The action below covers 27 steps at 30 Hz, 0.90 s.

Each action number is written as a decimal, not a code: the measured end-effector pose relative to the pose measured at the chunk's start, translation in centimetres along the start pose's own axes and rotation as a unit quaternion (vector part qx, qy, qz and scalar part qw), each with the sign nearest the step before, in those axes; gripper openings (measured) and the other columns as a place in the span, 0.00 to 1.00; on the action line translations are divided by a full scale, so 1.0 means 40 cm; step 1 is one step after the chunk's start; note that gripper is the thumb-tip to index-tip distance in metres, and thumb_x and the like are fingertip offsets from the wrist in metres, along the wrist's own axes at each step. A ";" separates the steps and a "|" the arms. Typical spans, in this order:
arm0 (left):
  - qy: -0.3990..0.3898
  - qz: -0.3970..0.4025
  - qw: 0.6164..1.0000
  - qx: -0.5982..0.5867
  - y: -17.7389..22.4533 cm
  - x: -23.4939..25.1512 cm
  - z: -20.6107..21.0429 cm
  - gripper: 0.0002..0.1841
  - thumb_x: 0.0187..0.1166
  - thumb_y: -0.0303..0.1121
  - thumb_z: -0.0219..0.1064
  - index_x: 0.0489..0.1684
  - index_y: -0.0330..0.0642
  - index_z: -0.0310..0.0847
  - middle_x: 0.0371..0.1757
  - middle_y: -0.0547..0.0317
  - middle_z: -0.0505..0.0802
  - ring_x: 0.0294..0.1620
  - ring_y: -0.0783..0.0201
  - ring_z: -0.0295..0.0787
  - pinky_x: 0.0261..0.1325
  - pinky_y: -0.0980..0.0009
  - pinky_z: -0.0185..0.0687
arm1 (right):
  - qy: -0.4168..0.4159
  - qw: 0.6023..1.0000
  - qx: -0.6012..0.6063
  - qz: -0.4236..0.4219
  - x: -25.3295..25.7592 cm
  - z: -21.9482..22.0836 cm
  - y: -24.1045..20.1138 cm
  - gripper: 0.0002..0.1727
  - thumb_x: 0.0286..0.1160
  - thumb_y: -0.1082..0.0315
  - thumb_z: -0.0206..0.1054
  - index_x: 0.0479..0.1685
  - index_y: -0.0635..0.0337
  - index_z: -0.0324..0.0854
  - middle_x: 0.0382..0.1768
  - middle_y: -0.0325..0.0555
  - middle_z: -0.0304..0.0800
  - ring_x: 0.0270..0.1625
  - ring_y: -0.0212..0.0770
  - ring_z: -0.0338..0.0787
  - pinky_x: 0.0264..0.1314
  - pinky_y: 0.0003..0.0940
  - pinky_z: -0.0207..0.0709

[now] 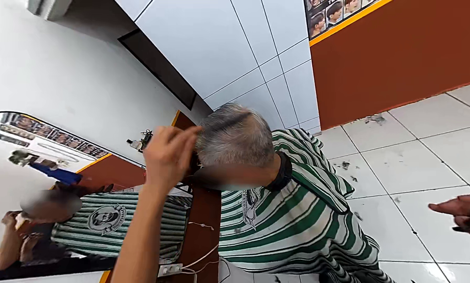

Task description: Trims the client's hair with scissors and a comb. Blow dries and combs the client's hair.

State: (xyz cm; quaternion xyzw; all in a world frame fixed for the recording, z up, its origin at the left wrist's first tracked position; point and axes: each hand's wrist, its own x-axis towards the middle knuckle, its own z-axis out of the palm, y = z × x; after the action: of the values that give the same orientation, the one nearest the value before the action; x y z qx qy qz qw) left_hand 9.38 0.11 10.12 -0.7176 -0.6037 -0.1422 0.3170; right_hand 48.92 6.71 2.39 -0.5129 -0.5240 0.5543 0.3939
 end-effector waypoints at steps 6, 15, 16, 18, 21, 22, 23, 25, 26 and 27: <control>0.005 -0.108 0.994 -0.012 0.036 0.058 -0.046 0.20 0.93 0.41 0.52 0.59 0.38 0.89 0.38 0.46 0.88 0.35 0.56 0.82 0.40 0.60 0.78 | -0.203 0.955 0.063 -0.208 0.203 -0.255 0.469 0.20 0.74 0.69 0.72 0.64 0.60 0.77 0.52 0.32 0.94 0.56 0.33 0.94 0.65 0.34 0.87; -0.082 -0.236 0.955 0.157 0.087 0.138 -0.089 0.22 0.93 0.42 0.52 0.54 0.32 0.88 0.39 0.35 0.89 0.36 0.41 0.86 0.42 0.43 0.78 | -0.336 0.916 0.070 -0.207 0.454 -0.267 0.422 0.23 0.70 0.66 0.74 0.64 0.60 0.78 0.52 0.33 0.95 0.57 0.31 0.93 0.67 0.33 0.85; -0.063 -0.239 0.958 0.148 0.111 0.141 -0.089 0.21 0.93 0.41 0.52 0.53 0.33 0.88 0.37 0.39 0.88 0.33 0.49 0.84 0.39 0.51 0.79 | -0.349 0.912 0.068 -0.205 0.472 -0.266 0.415 0.23 0.69 0.66 0.74 0.64 0.62 0.78 0.53 0.34 0.95 0.58 0.31 0.93 0.68 0.33 0.84; -0.052 -0.203 0.974 0.090 0.173 0.147 -0.074 0.21 0.93 0.40 0.52 0.53 0.33 0.89 0.35 0.47 0.89 0.30 0.64 0.81 0.36 0.69 0.78 | -0.359 0.909 0.069 -0.201 0.486 -0.249 0.383 0.23 0.68 0.64 0.75 0.63 0.61 0.79 0.55 0.30 0.95 0.59 0.28 0.92 0.68 0.30 0.84; -0.098 -0.201 0.969 0.108 0.213 0.135 -0.051 0.20 0.92 0.39 0.54 0.50 0.33 0.90 0.35 0.44 0.90 0.32 0.57 0.83 0.38 0.61 0.78 | -0.393 0.890 0.079 -0.218 0.489 -0.208 0.373 0.23 0.68 0.55 0.77 0.61 0.50 0.83 0.55 0.27 0.95 0.58 0.28 0.93 0.65 0.29 0.86; -0.118 -0.229 0.955 0.150 0.213 0.129 -0.058 0.20 0.92 0.39 0.53 0.52 0.31 0.89 0.40 0.37 0.92 0.36 0.45 0.88 0.42 0.48 0.82 | -0.409 0.880 0.085 -0.225 0.488 -0.193 0.379 0.23 0.67 0.53 0.77 0.61 0.47 0.84 0.53 0.28 0.96 0.57 0.29 0.93 0.64 0.31 0.87; -0.118 -0.261 0.939 0.188 0.211 0.120 -0.069 0.21 0.93 0.39 0.52 0.54 0.30 0.87 0.43 0.33 0.91 0.40 0.39 0.90 0.44 0.40 0.82 | -0.430 0.867 0.090 -0.235 0.489 -0.179 0.391 0.24 0.66 0.51 0.78 0.62 0.43 0.85 0.53 0.28 0.95 0.57 0.30 0.93 0.63 0.31 0.88; -0.060 -0.292 0.931 0.213 0.234 0.109 -0.086 0.21 0.94 0.39 0.49 0.56 0.30 0.84 0.39 0.37 0.90 0.34 0.47 0.87 0.39 0.50 0.82 | -0.453 0.846 0.103 -0.260 0.474 -0.148 0.410 0.24 0.67 0.47 0.78 0.63 0.38 0.84 0.53 0.25 0.95 0.56 0.28 0.93 0.62 0.28 0.88; -0.032 -0.290 0.938 0.186 0.265 0.113 -0.085 0.21 0.95 0.39 0.49 0.56 0.30 0.84 0.35 0.44 0.88 0.29 0.58 0.84 0.35 0.62 0.80 | -0.458 0.840 0.113 -0.269 0.459 -0.133 0.418 0.24 0.68 0.47 0.78 0.63 0.39 0.84 0.52 0.25 0.95 0.56 0.27 0.93 0.63 0.26 0.87; -0.018 -0.282 0.949 0.139 0.307 0.116 -0.077 0.20 0.94 0.38 0.50 0.57 0.29 0.83 0.33 0.48 0.87 0.28 0.65 0.82 0.34 0.68 0.80 | -0.466 0.834 0.121 -0.268 0.443 -0.120 0.420 0.23 0.69 0.48 0.77 0.62 0.42 0.85 0.52 0.26 0.95 0.56 0.26 0.93 0.63 0.26 0.87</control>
State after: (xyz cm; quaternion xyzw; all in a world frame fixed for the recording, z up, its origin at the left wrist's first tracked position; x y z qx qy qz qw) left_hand 22.74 0.91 11.72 -0.4689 -0.8010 -0.1275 0.3495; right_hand 52.43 22.45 -16.56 0.0184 -0.6914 0.6594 0.2947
